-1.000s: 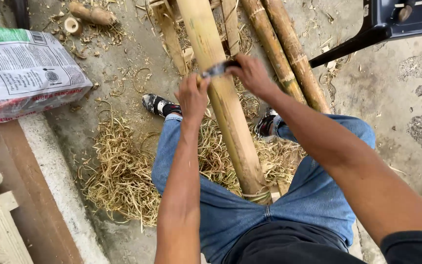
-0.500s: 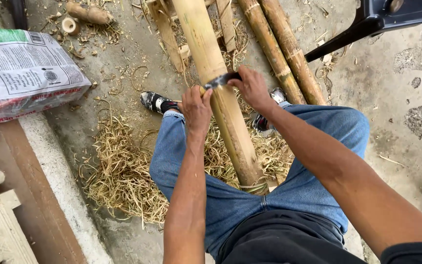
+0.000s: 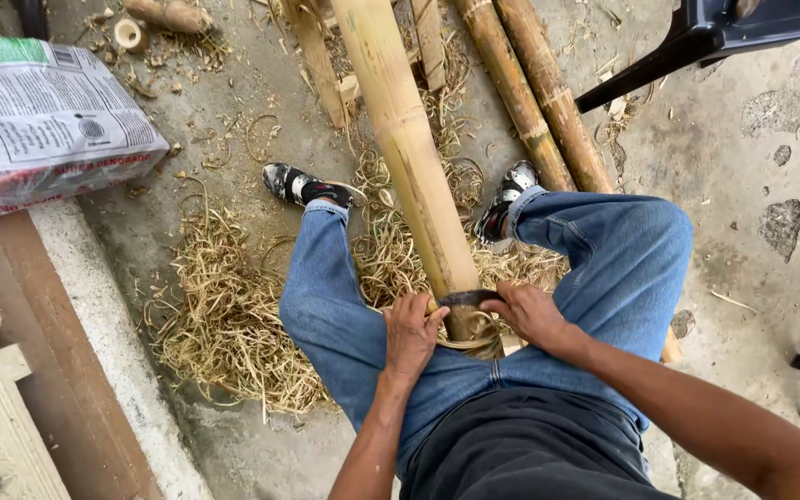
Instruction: Scraping the outer layer of a bamboo pole using a curved knife.
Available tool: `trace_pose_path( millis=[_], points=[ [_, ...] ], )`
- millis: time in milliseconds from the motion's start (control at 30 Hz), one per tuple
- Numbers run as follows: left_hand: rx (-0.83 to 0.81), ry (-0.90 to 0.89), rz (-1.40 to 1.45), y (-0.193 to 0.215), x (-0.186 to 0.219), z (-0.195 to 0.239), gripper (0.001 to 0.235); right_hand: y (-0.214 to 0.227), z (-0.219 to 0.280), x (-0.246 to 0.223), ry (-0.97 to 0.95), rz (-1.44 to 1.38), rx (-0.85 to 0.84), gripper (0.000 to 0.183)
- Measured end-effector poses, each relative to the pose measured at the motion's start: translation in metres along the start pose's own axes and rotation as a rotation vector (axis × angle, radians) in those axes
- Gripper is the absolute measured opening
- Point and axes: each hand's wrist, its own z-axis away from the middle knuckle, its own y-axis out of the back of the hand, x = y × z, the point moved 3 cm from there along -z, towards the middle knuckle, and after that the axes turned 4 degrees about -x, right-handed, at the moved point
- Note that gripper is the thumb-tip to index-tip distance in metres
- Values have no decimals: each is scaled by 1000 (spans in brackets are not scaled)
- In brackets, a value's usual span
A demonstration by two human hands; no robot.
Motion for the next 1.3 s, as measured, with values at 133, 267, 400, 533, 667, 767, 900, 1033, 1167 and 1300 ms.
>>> trace_pose_path(
  millis=[133,267,400,533,667,767,900,1033,1167,1300],
  points=[
    [23,-14,126,8,-21,-33,34,19,-41,-7,-49,92,-161,41],
    [92,43,-21,7,-65,-120,33,65,-135,-28,247,-93,157,34],
    [205,49,-95,47,-77,-233,35,107,-249,-30,223,54,321,35],
    [190,155,-107,62,-92,-298,36,123,-317,-30,191,-61,321,31],
    [306,104,-178,52,-93,-291,38,123,-315,-24,53,-39,341,36],
    [324,112,-148,49,-76,-262,37,113,-286,-26,64,-28,335,40],
    [267,126,-160,36,-66,-224,35,102,-241,-30,92,3,349,41],
    [275,137,-182,26,-46,-169,35,84,-182,-32,130,-71,323,34],
    [353,20,-192,21,-18,-114,38,57,-122,-24,167,20,412,39],
    [257,38,-131,-31,-45,-65,38,40,-73,-27,137,-54,350,31]
  ],
)
